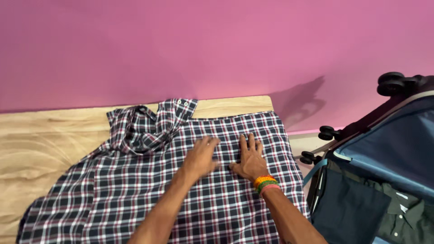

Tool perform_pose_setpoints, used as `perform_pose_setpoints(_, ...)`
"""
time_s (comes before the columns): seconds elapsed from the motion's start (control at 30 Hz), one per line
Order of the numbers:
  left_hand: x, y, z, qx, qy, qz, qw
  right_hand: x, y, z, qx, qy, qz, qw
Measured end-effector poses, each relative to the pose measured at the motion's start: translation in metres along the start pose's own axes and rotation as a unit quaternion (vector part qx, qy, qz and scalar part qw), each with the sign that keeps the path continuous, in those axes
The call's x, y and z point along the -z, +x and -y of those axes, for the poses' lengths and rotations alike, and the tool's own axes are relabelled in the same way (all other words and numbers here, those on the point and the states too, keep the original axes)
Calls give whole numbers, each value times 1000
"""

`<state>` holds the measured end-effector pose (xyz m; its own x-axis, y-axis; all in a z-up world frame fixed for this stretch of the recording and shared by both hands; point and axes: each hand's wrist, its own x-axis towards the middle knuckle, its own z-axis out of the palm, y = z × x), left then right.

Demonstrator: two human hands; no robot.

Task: The person folds a pair of trousers and a plaid shirt on a wooden table, smoothing each item by hand before placing the trousers into an open suitcase and then continuing to fold the shirt.

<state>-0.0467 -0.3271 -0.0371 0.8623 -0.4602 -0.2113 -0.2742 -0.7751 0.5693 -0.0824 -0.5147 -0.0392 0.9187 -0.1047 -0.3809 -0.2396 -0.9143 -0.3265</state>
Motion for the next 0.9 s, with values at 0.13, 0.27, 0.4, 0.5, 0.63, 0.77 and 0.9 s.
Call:
perform_pose_setpoints(0.13,8,-6,-8,114,93,106,984,-16,8,11,-1,15,-103,995)
perform_pose_setpoints(0.27,13,2,-1,144,148,154,966,-50,-4,27,188,38,-185,964)
perform_pose_setpoints(0.4,9,2,-4,164,141,154,964,-51,-10,-21,177,-26,-134,975)
perform_pose_setpoints(0.5,7,0,-3,164,122,129,970,-35,0,-76,141,-44,-223,964)
perform_pose_setpoints(0.63,2,-4,-3,173,102,93,975,-20,20,-113,34,-4,-256,966)
perform_pose_setpoints(0.77,6,1,-6,195,122,73,970,-25,33,-73,41,-34,-278,959)
perform_pose_setpoints(0.9,-2,1,-6,230,172,49,957,-56,21,2,294,64,-92,949)
